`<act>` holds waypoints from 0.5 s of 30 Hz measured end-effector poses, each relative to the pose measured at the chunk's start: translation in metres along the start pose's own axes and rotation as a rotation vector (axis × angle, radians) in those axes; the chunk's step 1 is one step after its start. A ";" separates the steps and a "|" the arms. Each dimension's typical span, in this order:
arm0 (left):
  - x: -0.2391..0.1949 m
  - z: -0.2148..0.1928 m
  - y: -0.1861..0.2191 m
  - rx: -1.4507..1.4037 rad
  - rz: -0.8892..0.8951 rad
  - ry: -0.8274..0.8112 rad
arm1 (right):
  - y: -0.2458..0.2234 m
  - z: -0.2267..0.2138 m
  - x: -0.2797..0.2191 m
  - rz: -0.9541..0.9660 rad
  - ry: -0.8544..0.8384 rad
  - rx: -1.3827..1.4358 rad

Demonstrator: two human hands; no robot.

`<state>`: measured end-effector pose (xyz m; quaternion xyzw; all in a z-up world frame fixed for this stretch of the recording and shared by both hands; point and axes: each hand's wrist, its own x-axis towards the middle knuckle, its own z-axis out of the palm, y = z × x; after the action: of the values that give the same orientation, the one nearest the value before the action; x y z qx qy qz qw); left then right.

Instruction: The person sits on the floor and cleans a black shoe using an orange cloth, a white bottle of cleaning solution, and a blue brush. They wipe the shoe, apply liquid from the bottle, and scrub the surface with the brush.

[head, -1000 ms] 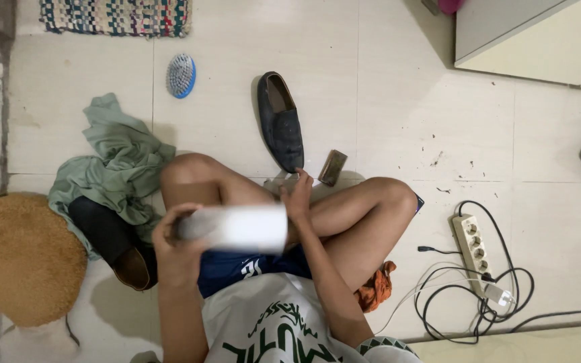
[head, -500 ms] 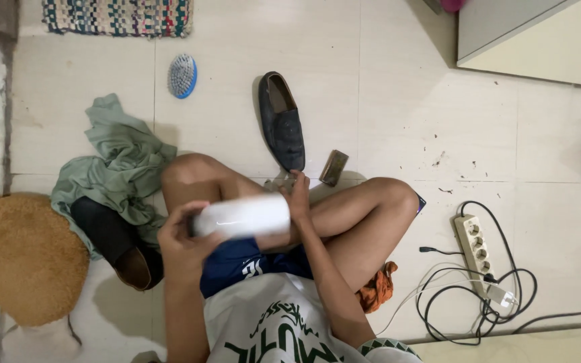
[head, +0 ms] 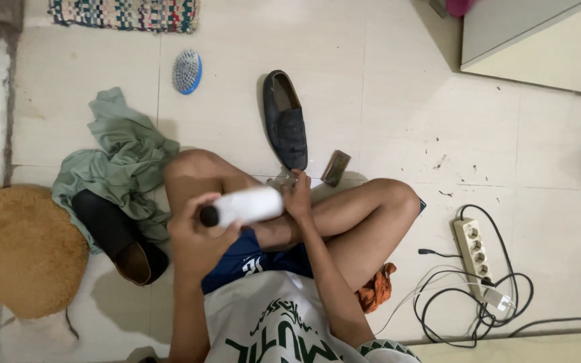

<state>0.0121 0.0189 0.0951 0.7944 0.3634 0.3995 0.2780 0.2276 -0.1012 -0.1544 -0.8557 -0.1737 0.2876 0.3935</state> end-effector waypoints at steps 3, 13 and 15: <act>-0.028 -0.003 -0.037 -0.877 -0.503 -0.245 | 0.004 0.000 0.000 -0.002 0.008 -0.015; 0.008 -0.021 0.025 -0.146 -0.047 -0.075 | -0.002 -0.005 -0.005 -0.025 -0.027 0.032; 0.002 -0.023 0.012 0.141 0.075 -0.024 | -0.001 0.000 -0.004 -0.026 -0.019 0.017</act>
<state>-0.0021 0.0171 0.1172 0.8298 0.3570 0.3736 0.2106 0.2245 -0.1030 -0.1517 -0.8474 -0.1861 0.2918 0.4027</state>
